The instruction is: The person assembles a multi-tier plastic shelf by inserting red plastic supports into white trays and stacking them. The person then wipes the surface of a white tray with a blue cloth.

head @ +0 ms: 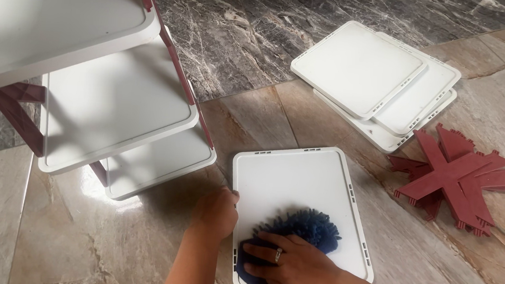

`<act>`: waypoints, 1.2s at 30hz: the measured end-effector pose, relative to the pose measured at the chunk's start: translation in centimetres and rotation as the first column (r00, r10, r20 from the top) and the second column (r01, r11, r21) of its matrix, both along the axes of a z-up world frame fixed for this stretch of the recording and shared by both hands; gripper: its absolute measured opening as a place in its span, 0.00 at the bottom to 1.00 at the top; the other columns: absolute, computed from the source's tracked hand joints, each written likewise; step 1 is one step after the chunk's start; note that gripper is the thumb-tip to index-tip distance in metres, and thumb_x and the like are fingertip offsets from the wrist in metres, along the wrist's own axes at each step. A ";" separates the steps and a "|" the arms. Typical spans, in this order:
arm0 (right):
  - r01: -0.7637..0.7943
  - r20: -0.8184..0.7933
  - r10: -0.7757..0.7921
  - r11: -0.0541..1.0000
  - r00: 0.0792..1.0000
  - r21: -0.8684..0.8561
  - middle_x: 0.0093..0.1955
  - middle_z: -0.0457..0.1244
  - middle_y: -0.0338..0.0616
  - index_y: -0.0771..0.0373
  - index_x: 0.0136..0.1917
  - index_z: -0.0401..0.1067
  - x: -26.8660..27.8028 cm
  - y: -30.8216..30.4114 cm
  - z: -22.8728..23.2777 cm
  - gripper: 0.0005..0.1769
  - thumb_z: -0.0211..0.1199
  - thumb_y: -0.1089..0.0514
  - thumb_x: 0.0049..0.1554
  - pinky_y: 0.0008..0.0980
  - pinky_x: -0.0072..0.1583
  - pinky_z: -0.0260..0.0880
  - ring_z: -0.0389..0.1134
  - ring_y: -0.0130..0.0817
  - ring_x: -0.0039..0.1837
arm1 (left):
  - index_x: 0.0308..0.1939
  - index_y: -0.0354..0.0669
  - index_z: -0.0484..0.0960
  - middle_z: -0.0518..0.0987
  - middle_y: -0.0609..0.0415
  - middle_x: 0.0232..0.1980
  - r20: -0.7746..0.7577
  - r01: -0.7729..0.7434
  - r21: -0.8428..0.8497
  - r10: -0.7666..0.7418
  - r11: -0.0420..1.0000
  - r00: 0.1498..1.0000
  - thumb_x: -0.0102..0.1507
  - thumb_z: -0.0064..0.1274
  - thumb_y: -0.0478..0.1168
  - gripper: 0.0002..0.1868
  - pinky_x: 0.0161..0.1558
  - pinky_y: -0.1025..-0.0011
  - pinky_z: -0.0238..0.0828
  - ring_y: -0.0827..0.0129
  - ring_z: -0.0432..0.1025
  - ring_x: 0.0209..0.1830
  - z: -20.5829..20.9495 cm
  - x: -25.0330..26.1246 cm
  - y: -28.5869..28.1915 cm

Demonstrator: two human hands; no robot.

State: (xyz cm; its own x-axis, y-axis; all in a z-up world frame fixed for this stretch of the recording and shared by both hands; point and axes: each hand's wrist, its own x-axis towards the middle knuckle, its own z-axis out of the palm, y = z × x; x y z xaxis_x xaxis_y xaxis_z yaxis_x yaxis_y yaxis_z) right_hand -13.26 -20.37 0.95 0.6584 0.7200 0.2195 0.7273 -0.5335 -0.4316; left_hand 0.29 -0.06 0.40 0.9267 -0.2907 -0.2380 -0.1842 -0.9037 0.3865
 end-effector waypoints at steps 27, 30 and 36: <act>0.333 -0.073 -0.466 0.726 0.882 -0.601 0.84 0.37 0.39 0.45 0.81 0.49 11.4 3.9 3.0 0.37 0.52 0.47 0.61 0.52 0.67 0.54 0.42 0.50 0.78 | 0.80 0.50 0.45 0.69 0.43 0.68 -0.048 -0.151 -0.025 0.150 0.988 0.988 0.56 0.63 0.40 0.54 0.59 0.60 0.71 0.50 0.70 0.62 2.8 -2.4 -3.2; 0.388 -0.078 -0.505 0.745 0.859 -0.543 0.84 0.38 0.37 0.44 0.79 0.51 12.4 3.8 3.1 0.34 0.52 0.45 0.62 0.49 0.67 0.56 0.44 0.47 0.78 | 0.81 0.54 0.46 0.63 0.47 0.74 -0.102 -0.127 0.091 0.137 0.988 0.985 0.53 0.71 0.48 0.60 0.61 0.61 0.68 0.50 0.65 0.65 3.7 -2.3 -3.4; 0.392 -0.036 -0.514 0.696 0.857 -0.601 0.84 0.41 0.42 0.44 0.82 0.48 13.3 3.8 3.1 0.38 0.53 0.50 0.62 0.48 0.67 0.59 0.53 0.47 0.71 | 0.75 0.47 0.57 0.67 0.55 0.70 -0.206 -0.174 0.138 0.200 0.975 0.958 0.55 0.70 0.49 0.50 0.60 0.64 0.72 0.57 0.70 0.65 5.2 -2.1 -3.8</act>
